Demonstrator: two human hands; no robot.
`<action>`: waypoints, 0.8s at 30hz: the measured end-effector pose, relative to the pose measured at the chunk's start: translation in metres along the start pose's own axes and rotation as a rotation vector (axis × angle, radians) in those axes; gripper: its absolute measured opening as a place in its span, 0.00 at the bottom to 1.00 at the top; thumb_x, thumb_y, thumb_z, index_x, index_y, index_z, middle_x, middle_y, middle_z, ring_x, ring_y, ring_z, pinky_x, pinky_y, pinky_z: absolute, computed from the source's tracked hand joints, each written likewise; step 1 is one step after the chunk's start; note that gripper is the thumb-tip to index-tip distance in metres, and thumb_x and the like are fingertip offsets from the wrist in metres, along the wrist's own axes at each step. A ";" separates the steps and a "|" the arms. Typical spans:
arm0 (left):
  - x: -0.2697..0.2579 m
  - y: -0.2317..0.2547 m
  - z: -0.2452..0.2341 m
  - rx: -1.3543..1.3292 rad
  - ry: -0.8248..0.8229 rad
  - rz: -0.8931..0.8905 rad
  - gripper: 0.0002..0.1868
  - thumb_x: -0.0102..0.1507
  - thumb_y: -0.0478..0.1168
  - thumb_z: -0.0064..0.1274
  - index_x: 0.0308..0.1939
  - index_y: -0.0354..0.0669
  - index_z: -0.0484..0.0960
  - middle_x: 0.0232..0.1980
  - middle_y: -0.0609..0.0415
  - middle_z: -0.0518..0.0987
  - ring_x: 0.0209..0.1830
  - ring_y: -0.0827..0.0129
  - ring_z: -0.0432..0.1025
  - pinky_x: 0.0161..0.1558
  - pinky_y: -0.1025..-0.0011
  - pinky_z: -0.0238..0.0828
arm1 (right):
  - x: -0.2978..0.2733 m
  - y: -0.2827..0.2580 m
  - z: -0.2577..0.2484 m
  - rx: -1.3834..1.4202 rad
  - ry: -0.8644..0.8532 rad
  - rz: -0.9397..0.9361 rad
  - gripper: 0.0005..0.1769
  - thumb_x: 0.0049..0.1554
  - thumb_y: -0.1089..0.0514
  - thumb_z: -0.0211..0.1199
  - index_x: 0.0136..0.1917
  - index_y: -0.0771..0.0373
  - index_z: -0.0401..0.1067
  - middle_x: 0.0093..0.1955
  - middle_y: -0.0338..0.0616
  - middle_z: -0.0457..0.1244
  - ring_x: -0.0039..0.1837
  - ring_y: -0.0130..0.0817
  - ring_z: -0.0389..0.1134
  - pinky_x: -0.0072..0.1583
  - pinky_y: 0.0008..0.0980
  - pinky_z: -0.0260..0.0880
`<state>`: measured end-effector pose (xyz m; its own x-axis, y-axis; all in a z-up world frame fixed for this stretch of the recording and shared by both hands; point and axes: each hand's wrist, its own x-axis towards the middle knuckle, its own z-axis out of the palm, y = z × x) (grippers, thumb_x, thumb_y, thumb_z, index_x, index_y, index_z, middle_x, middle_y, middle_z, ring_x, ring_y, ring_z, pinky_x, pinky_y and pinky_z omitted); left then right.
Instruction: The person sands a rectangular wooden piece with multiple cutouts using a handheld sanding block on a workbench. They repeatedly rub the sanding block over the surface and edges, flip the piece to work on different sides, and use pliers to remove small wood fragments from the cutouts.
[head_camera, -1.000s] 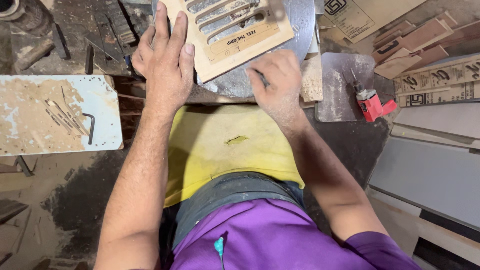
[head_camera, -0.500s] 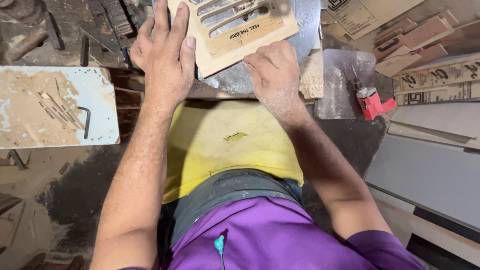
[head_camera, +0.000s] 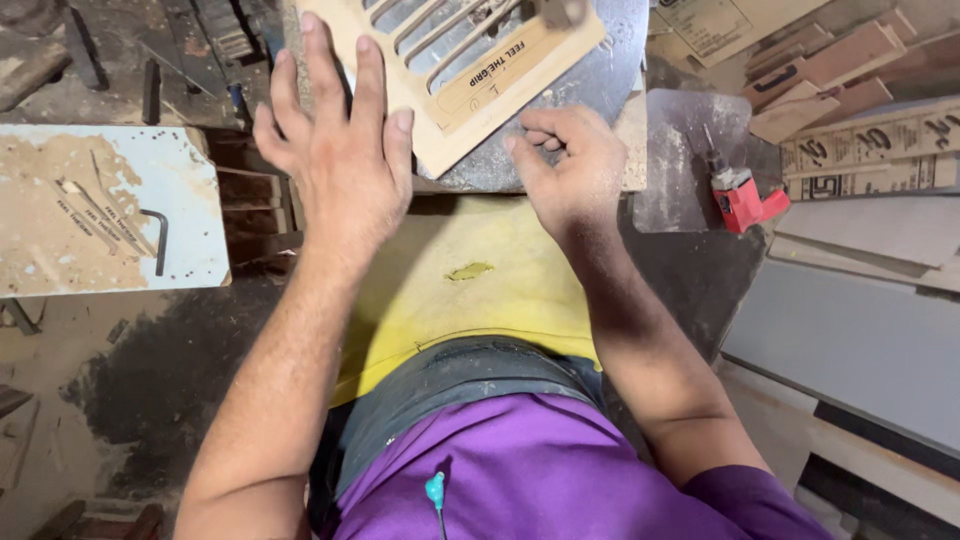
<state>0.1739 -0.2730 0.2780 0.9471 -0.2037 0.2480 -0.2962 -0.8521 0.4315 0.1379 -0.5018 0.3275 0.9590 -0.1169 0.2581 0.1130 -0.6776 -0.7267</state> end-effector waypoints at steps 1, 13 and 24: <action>-0.004 0.005 -0.002 0.011 0.012 0.015 0.31 0.80 0.54 0.47 0.82 0.40 0.67 0.86 0.37 0.43 0.82 0.34 0.43 0.72 0.26 0.35 | 0.000 0.001 -0.001 -0.025 -0.003 0.008 0.11 0.55 0.65 0.73 0.52 0.68 0.78 0.47 0.46 0.69 0.47 0.32 0.70 0.51 0.30 0.73; -0.039 0.040 -0.030 -0.023 -0.059 0.154 0.30 0.72 0.58 0.60 0.60 0.32 0.80 0.77 0.39 0.70 0.74 0.45 0.55 0.67 0.43 0.42 | 0.005 0.010 -0.016 -0.063 -0.047 0.182 0.17 0.52 0.62 0.76 0.54 0.67 0.81 0.46 0.46 0.71 0.47 0.31 0.70 0.50 0.29 0.73; -0.040 0.037 -0.031 -0.126 0.007 0.261 0.17 0.66 0.52 0.70 0.48 0.45 0.86 0.65 0.53 0.81 0.61 0.61 0.66 0.60 0.54 0.47 | 0.005 0.022 -0.023 0.077 -0.033 0.204 0.13 0.55 0.68 0.73 0.54 0.67 0.79 0.45 0.41 0.71 0.47 0.25 0.70 0.51 0.25 0.74</action>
<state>0.1210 -0.2810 0.3105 0.8358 -0.4046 0.3711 -0.5437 -0.7042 0.4567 0.1388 -0.5334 0.3275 0.9718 -0.2212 0.0812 -0.0655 -0.5847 -0.8086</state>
